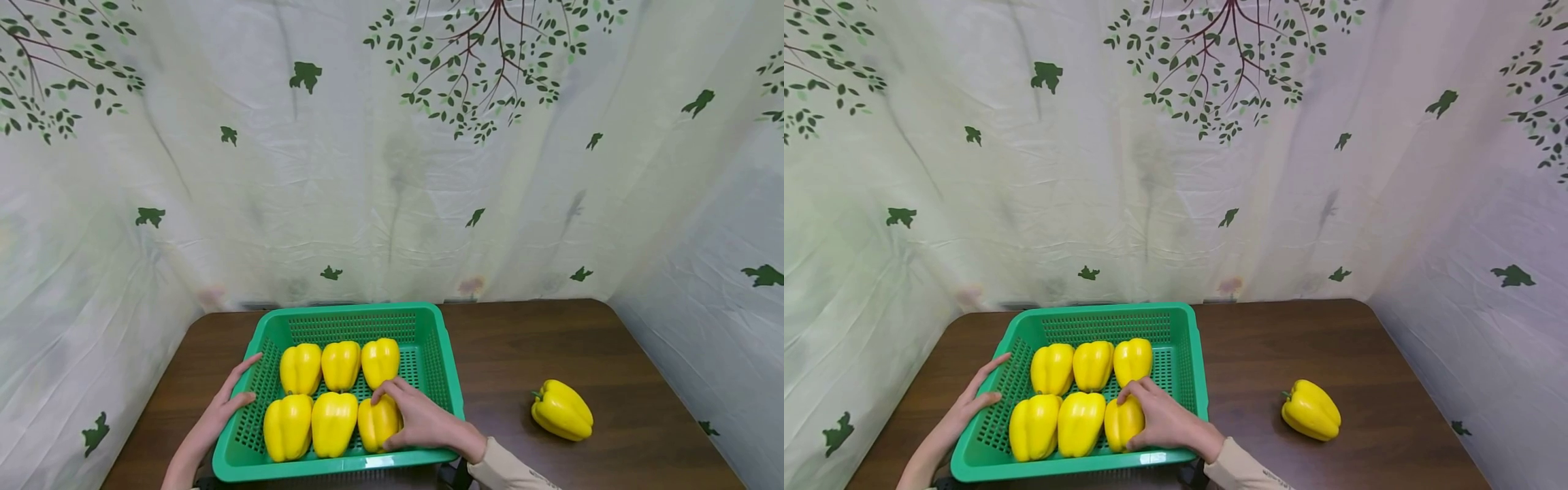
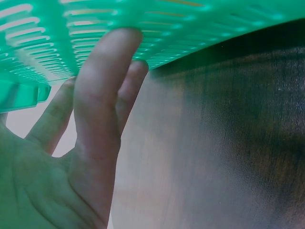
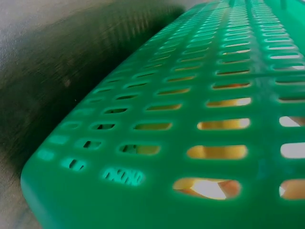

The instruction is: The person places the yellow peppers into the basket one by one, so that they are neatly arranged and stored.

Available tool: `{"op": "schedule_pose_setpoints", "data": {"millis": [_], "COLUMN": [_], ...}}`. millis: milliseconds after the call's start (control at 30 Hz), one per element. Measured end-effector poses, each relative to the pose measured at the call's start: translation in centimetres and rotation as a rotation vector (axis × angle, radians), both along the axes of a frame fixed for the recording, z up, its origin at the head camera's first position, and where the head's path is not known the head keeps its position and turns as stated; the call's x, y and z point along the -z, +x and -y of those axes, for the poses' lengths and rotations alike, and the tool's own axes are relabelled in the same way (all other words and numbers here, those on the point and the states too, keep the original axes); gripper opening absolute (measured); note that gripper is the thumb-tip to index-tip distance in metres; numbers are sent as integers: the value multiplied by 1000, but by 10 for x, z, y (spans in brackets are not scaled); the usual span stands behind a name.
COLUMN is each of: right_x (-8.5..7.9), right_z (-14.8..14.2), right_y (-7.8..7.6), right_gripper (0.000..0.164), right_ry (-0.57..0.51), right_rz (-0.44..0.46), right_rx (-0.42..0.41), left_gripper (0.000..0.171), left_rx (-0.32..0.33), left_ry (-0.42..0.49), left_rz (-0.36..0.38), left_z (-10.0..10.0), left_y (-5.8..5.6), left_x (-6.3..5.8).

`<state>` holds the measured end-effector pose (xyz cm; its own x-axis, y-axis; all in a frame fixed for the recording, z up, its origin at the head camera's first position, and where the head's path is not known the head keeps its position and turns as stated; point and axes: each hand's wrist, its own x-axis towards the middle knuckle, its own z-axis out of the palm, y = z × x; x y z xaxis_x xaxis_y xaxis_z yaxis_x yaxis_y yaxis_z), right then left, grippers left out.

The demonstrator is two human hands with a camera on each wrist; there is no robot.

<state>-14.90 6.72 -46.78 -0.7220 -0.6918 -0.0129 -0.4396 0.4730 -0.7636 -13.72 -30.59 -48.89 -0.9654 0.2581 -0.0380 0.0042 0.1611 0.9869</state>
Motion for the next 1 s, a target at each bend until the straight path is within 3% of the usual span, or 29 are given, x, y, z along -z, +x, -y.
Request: {"op": "schedule_pose_setpoints", "data": {"millis": [400,1000], "right_x": [-9,-33], "right_z": [-8,-46], "right_y": [3,-1], "right_gripper": [48,45], "right_ry": [-3,-144], "right_rz": [-34,64], "right_rx": [40,118], "left_gripper": [59,58], "left_rx": [-1,-3], "left_ry": [6,4], "left_rz": [11,18], "left_z": [0,0], "left_y": [0,0], "left_x": [2,1]}}
